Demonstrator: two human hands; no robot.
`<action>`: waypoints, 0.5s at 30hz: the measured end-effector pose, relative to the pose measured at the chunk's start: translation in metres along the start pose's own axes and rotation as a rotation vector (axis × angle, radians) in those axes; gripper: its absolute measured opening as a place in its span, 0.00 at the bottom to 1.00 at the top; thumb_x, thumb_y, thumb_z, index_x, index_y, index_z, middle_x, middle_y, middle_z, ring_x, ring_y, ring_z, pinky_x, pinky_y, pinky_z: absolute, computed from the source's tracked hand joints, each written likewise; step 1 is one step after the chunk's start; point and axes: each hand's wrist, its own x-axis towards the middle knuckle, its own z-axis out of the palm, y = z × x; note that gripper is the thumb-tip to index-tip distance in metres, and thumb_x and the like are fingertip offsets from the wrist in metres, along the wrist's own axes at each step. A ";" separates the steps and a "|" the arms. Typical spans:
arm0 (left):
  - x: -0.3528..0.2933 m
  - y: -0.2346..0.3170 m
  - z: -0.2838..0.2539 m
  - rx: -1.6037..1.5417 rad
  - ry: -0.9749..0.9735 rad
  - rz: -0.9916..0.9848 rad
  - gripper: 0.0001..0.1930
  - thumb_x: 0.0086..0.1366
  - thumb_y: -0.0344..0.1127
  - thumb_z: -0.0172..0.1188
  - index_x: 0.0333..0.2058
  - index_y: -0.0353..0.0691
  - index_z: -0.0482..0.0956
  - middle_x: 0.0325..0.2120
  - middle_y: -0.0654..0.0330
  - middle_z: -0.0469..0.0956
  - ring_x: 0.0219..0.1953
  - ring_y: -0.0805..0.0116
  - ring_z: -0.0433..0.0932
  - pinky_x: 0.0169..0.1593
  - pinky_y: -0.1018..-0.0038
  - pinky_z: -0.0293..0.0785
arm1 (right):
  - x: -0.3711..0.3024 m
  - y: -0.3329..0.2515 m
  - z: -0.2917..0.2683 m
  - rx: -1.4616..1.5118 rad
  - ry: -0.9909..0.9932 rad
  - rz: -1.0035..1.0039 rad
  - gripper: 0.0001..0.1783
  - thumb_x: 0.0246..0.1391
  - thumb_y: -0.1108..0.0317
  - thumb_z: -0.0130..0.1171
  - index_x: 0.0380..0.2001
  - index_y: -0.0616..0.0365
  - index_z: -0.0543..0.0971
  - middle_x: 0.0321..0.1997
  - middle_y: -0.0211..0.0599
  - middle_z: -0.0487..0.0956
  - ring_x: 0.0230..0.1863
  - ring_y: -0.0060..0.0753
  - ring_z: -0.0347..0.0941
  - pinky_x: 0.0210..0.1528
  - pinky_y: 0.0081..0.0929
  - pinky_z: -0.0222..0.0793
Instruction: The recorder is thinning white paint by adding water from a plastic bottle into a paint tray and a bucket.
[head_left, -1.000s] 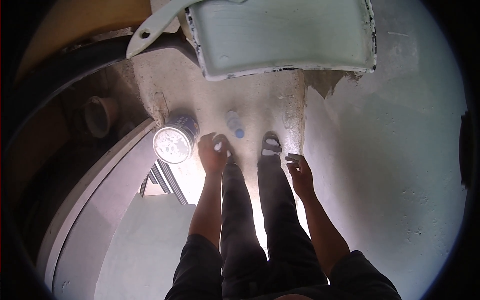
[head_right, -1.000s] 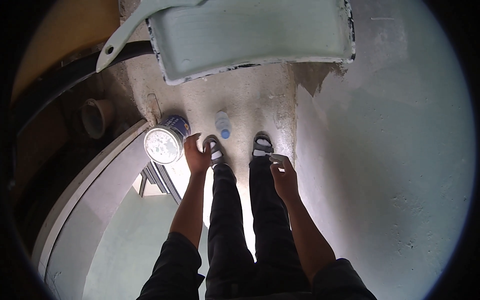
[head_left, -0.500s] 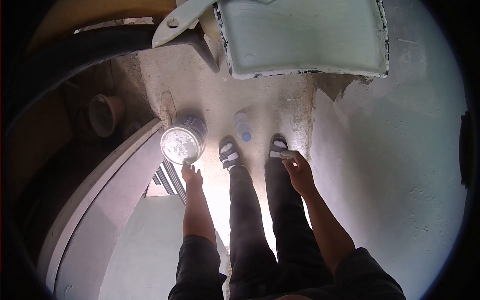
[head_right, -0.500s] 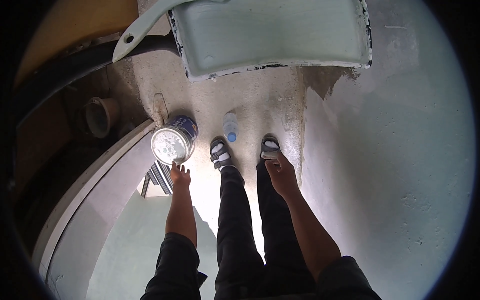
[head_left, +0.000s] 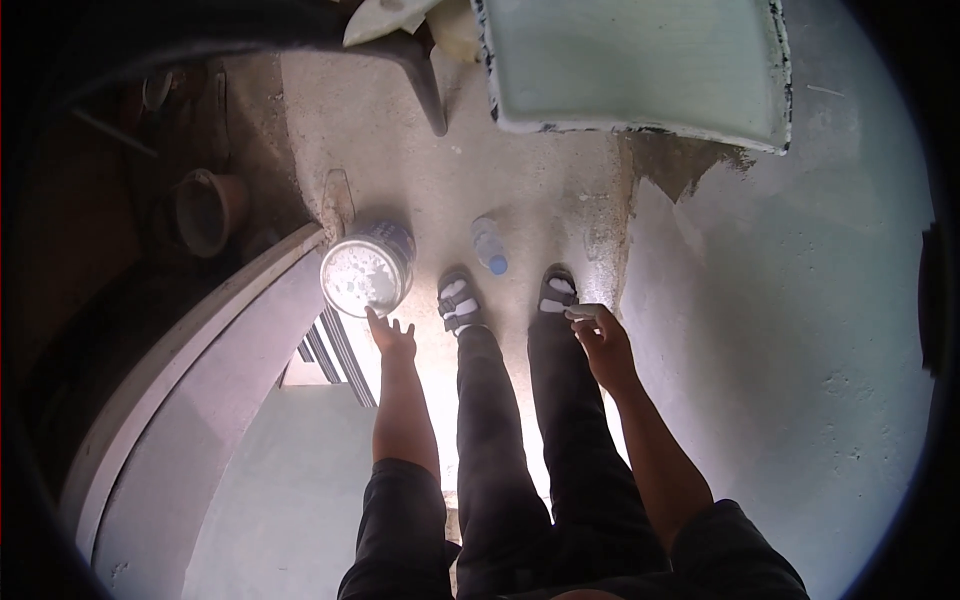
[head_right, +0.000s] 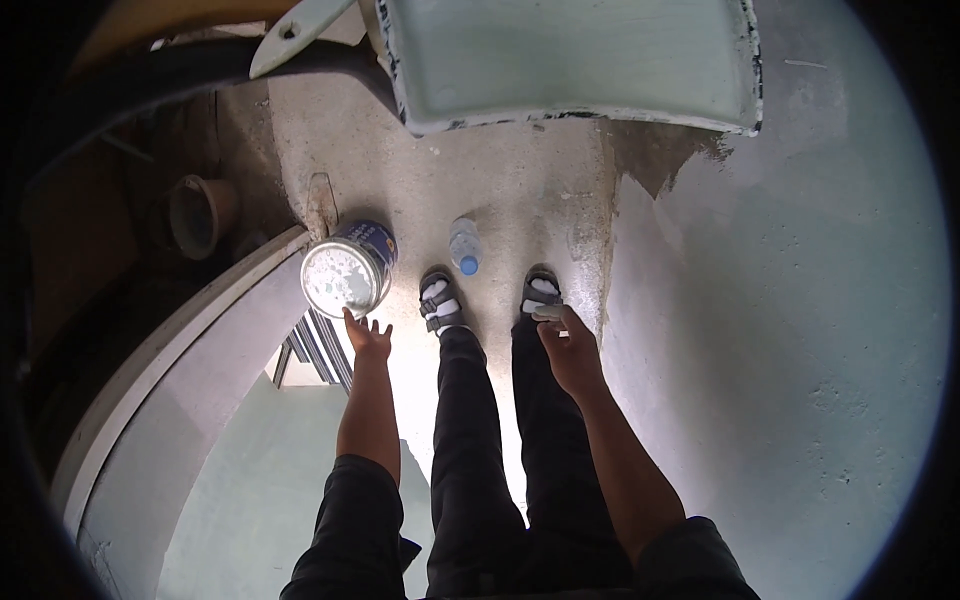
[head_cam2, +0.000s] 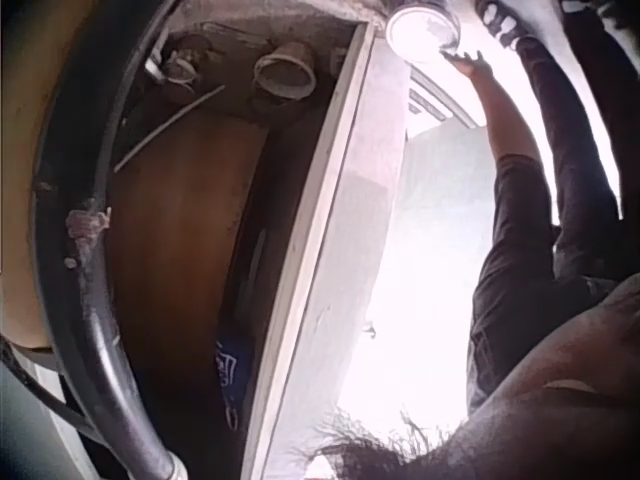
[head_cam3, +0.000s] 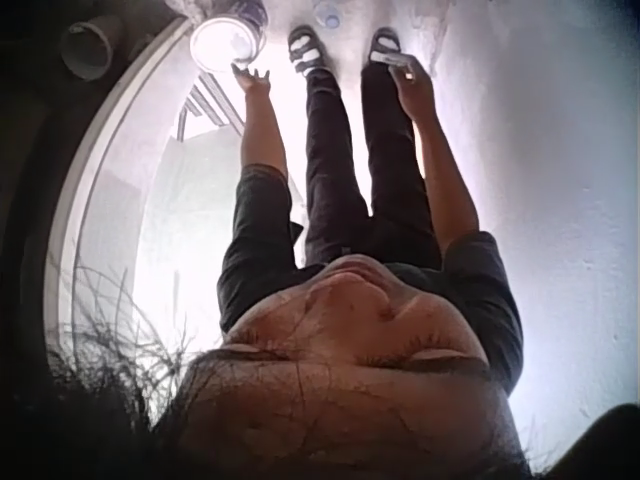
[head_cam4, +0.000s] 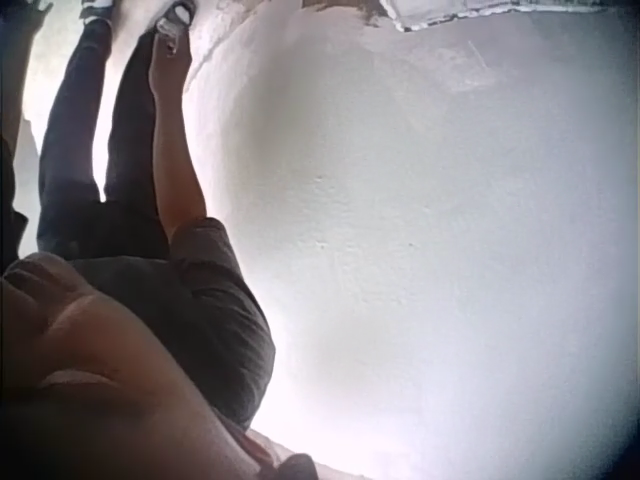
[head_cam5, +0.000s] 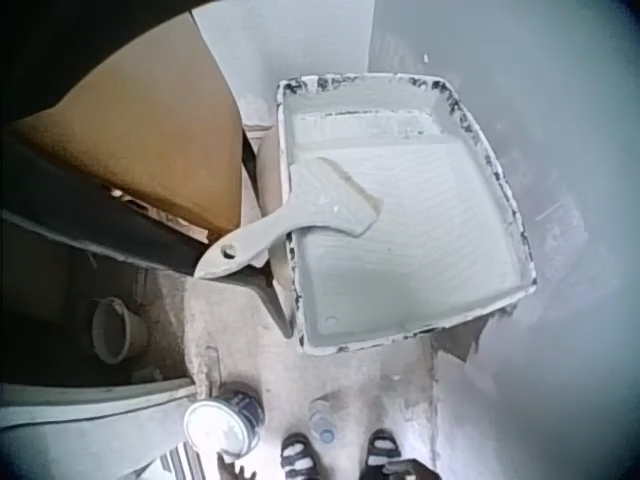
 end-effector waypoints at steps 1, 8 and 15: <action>0.008 -0.003 -0.006 0.040 -0.051 -0.010 0.41 0.68 0.62 0.46 0.72 0.57 0.41 0.74 0.58 0.37 0.75 0.55 0.37 0.71 0.45 0.38 | -0.001 0.003 -0.001 0.014 0.006 0.004 0.12 0.62 0.70 0.55 0.48 0.60 0.76 0.47 0.37 0.82 0.46 0.28 0.77 0.51 0.28 0.71; 0.014 -0.007 -0.009 -0.061 0.053 -0.056 0.43 0.66 0.62 0.50 0.72 0.58 0.40 0.74 0.56 0.32 0.75 0.50 0.34 0.71 0.41 0.37 | -0.010 -0.010 0.017 0.021 -0.040 -0.006 0.12 0.61 0.71 0.53 0.46 0.61 0.75 0.47 0.37 0.81 0.42 0.27 0.75 0.46 0.26 0.70; 0.023 0.009 -0.035 0.037 -0.061 -0.035 0.35 0.71 0.51 0.48 0.72 0.53 0.47 0.70 0.47 0.49 0.71 0.53 0.52 0.71 0.54 0.47 | -0.008 -0.018 0.015 0.068 -0.076 -0.017 0.14 0.63 0.67 0.50 0.49 0.60 0.74 0.49 0.38 0.81 0.45 0.28 0.76 0.49 0.29 0.70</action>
